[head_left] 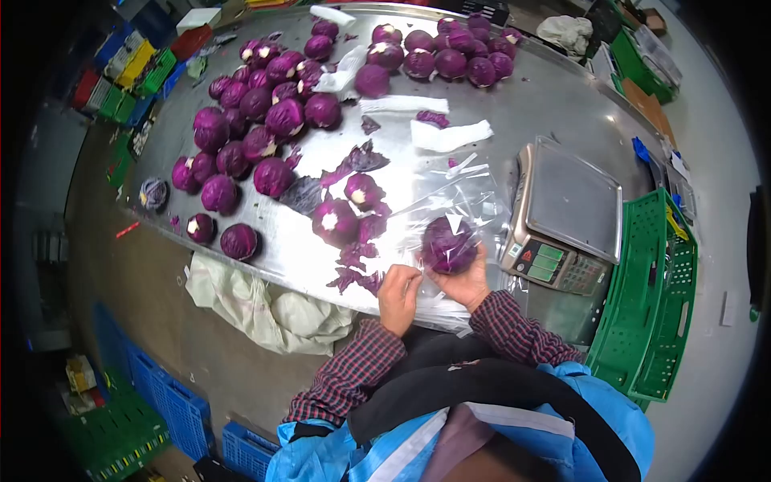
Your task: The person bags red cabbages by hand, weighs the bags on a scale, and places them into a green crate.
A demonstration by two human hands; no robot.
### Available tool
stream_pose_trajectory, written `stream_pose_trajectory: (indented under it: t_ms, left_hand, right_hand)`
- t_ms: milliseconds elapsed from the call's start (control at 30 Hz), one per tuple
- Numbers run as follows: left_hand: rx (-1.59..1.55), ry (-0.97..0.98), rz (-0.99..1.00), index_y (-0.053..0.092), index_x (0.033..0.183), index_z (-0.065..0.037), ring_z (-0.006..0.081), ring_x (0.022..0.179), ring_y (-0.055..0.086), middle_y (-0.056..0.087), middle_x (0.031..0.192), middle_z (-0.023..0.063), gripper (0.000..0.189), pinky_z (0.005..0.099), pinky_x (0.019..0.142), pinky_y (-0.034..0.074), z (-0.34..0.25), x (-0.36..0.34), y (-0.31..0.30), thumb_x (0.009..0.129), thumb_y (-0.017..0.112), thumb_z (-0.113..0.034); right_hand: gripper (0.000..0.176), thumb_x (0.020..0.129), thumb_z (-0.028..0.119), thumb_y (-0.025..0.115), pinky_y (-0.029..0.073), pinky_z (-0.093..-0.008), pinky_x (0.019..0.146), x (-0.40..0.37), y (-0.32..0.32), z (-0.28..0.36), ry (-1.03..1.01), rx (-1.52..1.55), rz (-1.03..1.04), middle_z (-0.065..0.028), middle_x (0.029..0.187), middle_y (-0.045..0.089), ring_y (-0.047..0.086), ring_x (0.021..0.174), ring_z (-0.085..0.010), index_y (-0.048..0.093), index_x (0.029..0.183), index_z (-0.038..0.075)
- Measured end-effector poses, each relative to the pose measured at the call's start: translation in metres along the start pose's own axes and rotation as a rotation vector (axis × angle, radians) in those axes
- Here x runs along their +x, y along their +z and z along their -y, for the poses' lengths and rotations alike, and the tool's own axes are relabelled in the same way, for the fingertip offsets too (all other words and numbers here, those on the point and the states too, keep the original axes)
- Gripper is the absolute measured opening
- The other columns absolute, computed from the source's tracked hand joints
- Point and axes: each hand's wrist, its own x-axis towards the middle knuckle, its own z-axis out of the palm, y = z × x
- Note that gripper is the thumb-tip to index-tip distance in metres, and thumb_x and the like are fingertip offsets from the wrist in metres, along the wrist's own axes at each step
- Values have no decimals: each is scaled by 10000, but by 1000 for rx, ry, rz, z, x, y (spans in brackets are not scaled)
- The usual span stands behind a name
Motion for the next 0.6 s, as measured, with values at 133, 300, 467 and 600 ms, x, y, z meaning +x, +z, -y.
stream_pose_trajectory:
  t_ms: [133,300,467,600]
  left_hand:
    - [-325,-244,-50,604,907,-15,287,736,597,589,851,122,125,373,649,475,-37,33,31,789,624,19]
    - [95,227,376,607,944,-43,307,717,594,582,828,115,227,396,618,476,-53,55,35,733,586,38]
    - [189,-234,109,577,930,-13,339,819,554,537,882,166,116,395,772,445,12,47,15,838,509,9]
    - [-371,-561,-32,498,986,-40,71,620,474,476,774,3,98,218,508,419,30,87,19,988,445,-122]
  right_hand:
    - [623,817,318,655,485,-391,900,21,-20,6,-284,-839,-167,-133,1246,517,507,1153,-236,411,1326,54]
    - [468,928,213,557,469,-338,933,55,-88,25,-539,-1382,-75,-109,1149,568,560,1060,-213,391,1317,13]
    - [623,970,548,323,543,-435,842,48,-19,55,170,-276,-60,-162,1308,457,610,1028,-276,325,1380,79]
    - [445,980,298,453,543,-332,808,34,84,75,560,-1132,24,-158,1283,515,604,1071,-235,439,1329,23]
